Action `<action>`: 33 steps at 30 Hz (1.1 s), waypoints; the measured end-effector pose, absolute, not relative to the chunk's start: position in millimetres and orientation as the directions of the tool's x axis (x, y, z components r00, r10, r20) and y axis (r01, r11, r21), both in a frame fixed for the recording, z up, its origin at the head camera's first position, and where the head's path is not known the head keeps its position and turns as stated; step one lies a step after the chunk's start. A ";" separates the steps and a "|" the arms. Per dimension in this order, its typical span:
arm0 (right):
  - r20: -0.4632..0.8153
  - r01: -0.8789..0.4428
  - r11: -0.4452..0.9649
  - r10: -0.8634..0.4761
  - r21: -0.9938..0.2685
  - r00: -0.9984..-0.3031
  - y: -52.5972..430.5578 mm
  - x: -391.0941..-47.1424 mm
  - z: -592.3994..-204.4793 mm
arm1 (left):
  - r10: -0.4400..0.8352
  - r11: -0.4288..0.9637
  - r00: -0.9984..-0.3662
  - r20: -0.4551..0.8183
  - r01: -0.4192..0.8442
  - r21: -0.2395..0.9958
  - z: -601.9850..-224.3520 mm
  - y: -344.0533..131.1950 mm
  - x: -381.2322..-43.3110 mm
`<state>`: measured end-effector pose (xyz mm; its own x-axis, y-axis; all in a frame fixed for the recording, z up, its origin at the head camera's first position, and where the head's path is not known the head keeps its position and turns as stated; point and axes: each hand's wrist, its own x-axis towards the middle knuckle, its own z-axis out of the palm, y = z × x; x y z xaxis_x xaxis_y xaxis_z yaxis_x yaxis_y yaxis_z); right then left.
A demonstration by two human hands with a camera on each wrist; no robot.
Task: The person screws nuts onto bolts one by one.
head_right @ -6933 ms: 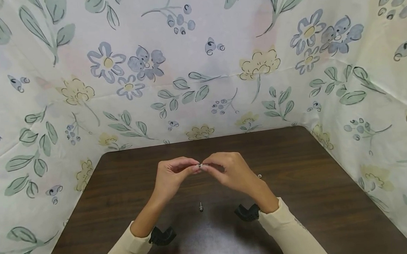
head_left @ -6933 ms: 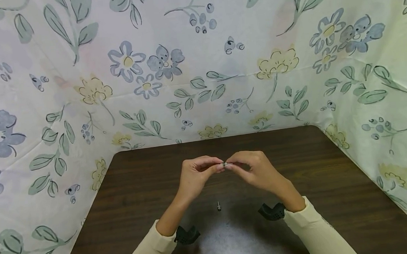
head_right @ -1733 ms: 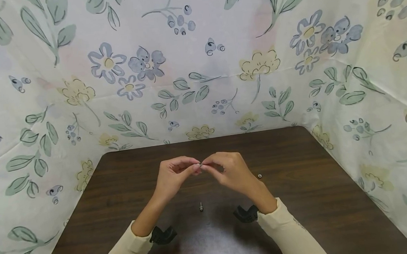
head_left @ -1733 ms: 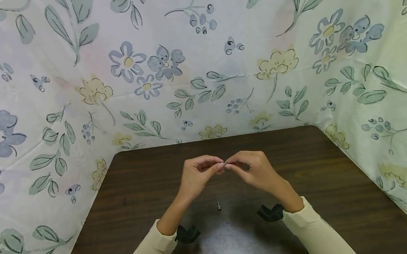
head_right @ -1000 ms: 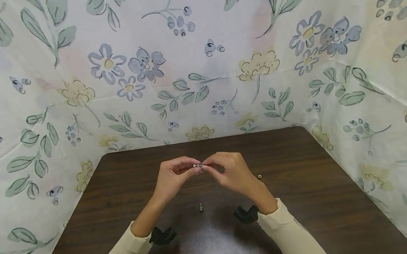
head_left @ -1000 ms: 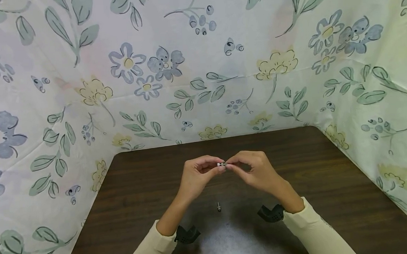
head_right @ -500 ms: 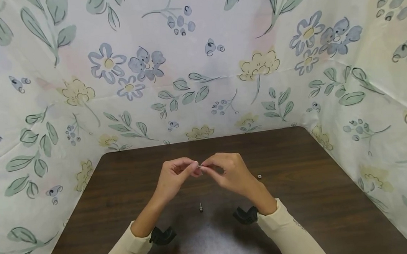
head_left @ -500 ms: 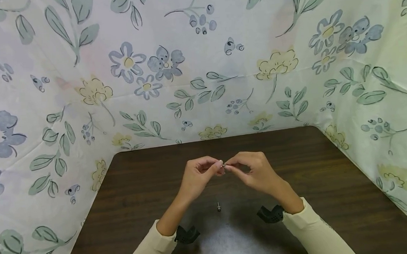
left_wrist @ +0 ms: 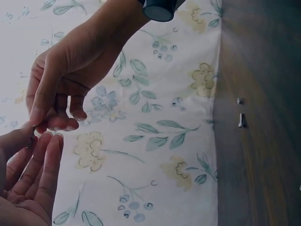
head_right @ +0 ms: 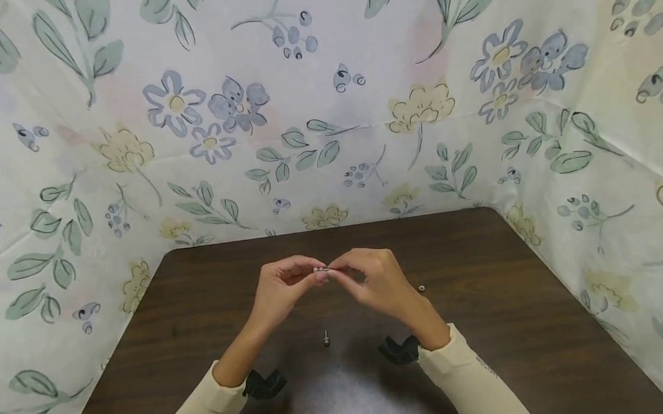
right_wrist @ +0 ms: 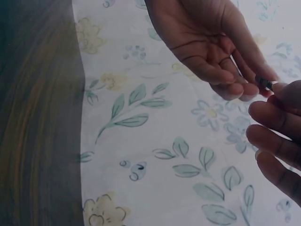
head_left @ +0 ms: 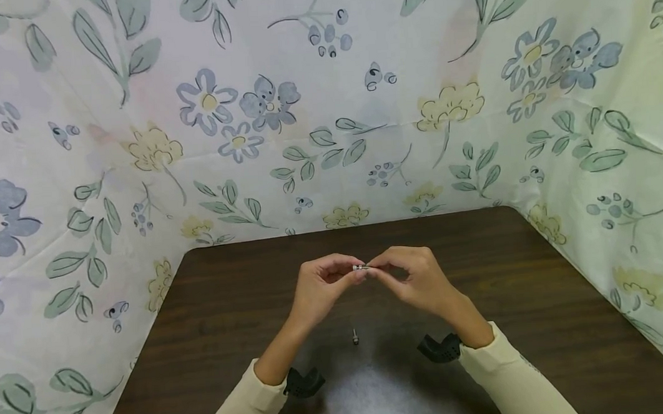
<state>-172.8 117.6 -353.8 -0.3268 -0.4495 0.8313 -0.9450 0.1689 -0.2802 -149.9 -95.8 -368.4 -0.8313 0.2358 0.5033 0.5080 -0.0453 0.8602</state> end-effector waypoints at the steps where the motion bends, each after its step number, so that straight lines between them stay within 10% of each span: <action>1: 0.831 -0.945 0.167 -0.450 -0.281 -0.327 117.3 -172.7 -353.8 | 0.239 -0.049 -0.833 0.499 0.503 0.863 -368.4 -95.7 -150.1; 33: 0.850 -0.950 0.166 -0.425 -0.265 -0.311 116.8 -172.3 -355.8 | 0.233 -0.039 -0.807 0.543 0.550 0.834 -370.6 -93.3 -150.6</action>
<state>-172.3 116.8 -355.8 -0.3112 -0.4246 0.8502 -0.9499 0.1659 -0.2648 -150.6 -93.3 -370.6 -0.8066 0.2332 0.5431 0.5502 -0.0392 0.8341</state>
